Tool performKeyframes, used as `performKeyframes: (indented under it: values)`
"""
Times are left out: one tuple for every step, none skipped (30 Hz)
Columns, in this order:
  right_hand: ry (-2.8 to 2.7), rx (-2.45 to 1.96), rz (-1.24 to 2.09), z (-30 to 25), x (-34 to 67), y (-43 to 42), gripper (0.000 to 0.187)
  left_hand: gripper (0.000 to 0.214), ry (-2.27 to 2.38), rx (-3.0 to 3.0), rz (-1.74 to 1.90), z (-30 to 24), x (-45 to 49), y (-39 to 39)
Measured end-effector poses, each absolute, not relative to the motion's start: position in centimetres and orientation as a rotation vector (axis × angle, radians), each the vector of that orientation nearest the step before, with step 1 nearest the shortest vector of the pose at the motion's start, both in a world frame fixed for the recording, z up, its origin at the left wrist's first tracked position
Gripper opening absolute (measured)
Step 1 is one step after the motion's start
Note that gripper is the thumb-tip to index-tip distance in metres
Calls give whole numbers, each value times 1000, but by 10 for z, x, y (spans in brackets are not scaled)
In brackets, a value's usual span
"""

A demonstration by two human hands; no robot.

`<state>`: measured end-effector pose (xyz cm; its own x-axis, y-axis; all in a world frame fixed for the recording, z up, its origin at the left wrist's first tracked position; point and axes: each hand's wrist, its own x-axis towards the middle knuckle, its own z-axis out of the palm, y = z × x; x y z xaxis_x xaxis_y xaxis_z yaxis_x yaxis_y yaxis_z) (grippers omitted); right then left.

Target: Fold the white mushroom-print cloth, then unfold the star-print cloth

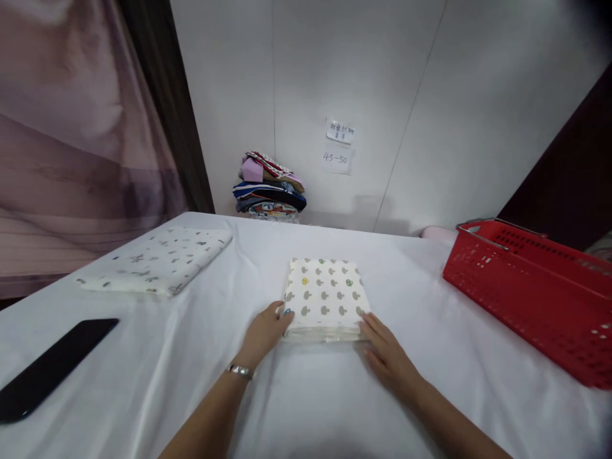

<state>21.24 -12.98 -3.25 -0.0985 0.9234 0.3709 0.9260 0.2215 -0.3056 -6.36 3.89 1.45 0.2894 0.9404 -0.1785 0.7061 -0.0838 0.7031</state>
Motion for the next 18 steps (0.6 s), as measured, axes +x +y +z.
performKeyframes:
  values:
    - [-1951,-1712,5,-33,213,-132,53,46,1532,1937,444,18,-63,36]
    - [-1877,-1731,27,-32,214,-133,52,43,1572,2012,494,20,-63,32]
    - [-1802,-1751,55,-31,214,-133,50,40,1584,2081,567,22,-63,29]
    - [-1736,-1769,86,-30,214,-133,49,37,1562,2148,654,24,-64,25]
    - [-1685,-1781,117,-29,214,-132,48,35,1504,2217,743,24,-64,21]
    - [-1651,-1787,149,-28,213,-131,47,33,1416,2286,818,23,-65,18]
    - [-1629,-1790,180,-27,213,-130,46,32,1312,2353,863,22,-66,15]
    - [-1614,-1791,206,-27,212,-128,45,31,1201,2415,879,20,-68,13]
    - [-1608,-1795,232,-27,211,-127,45,29,1104,2464,874,18,-69,12]
    - [-1607,-1801,257,-27,211,-126,44,27,1031,2501,857,16,-70,12]
    - [-1607,-1813,278,-27,210,-125,44,25,986,2524,833,13,-71,12]
    - [-1607,-1829,289,-26,210,-123,43,24,968,2531,813,11,-72,13]
    - [-1608,-1848,288,-25,211,-122,41,23,967,2524,803,9,-72,14]
    - [-1610,-1867,275,-24,211,-121,40,23,973,2509,804,7,-73,15]
    - [-1613,-1883,253,-22,211,-120,37,23,976,2493,812,5,-73,16]
    - [-1614,-1894,220,-19,212,-119,35,24,976,2479,826,3,-74,16]
    - [-1619,-1899,183,-17,211,-118,33,24,974,2468,845,2,-74,17]
    - [-1628,-1902,143,-14,211,-117,31,24,972,2461,865,0,-75,17]
